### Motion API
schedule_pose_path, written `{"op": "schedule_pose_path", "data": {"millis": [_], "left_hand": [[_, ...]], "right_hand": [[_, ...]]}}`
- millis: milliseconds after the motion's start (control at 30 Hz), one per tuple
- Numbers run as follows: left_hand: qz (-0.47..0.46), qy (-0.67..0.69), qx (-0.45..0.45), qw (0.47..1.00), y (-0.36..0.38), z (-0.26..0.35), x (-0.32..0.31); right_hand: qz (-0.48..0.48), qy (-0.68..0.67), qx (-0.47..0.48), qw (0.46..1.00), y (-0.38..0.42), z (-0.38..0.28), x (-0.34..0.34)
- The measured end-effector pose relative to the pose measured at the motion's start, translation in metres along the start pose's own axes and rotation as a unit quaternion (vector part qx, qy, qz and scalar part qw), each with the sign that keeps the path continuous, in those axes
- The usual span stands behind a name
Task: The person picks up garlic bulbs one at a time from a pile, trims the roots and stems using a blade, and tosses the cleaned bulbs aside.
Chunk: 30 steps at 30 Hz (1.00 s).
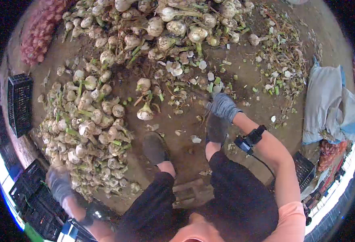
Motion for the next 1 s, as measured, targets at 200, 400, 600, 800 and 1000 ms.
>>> {"op": "schedule_pose_path", "data": {"millis": [200,400,600,800,1000], "left_hand": [[-0.019,0.447,-0.173,0.877,0.023,0.137,0.023],[-0.089,0.145,-0.488,0.856,-0.006,0.302,-0.066],[-0.065,0.337,-0.536,0.771,-0.016,0.314,-0.085],[-0.258,0.786,-0.186,0.530,0.003,0.313,-0.065],[-0.167,0.764,-0.163,0.602,0.011,0.292,-0.054]], "right_hand": [[0.035,-0.049,0.023,0.998,0.002,-0.009,0.011],[-0.044,-0.028,-0.028,0.998,0.002,-0.010,0.008],[-0.027,-0.116,0.000,0.993,0.012,-0.019,0.015],[-0.059,-0.110,-0.013,0.992,0.013,-0.033,0.018],[-0.033,-0.141,0.029,0.989,0.018,-0.036,0.009]]}}
Point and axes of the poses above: each hand's wrist, its own y-axis away from the middle knuckle, its own x-axis out of the back of the hand, z = x × y, the point moved 2 cm from there along -y, towards the middle knuckle, and after that the axes turned 9 degrees about -x, right-handed, at the moved point
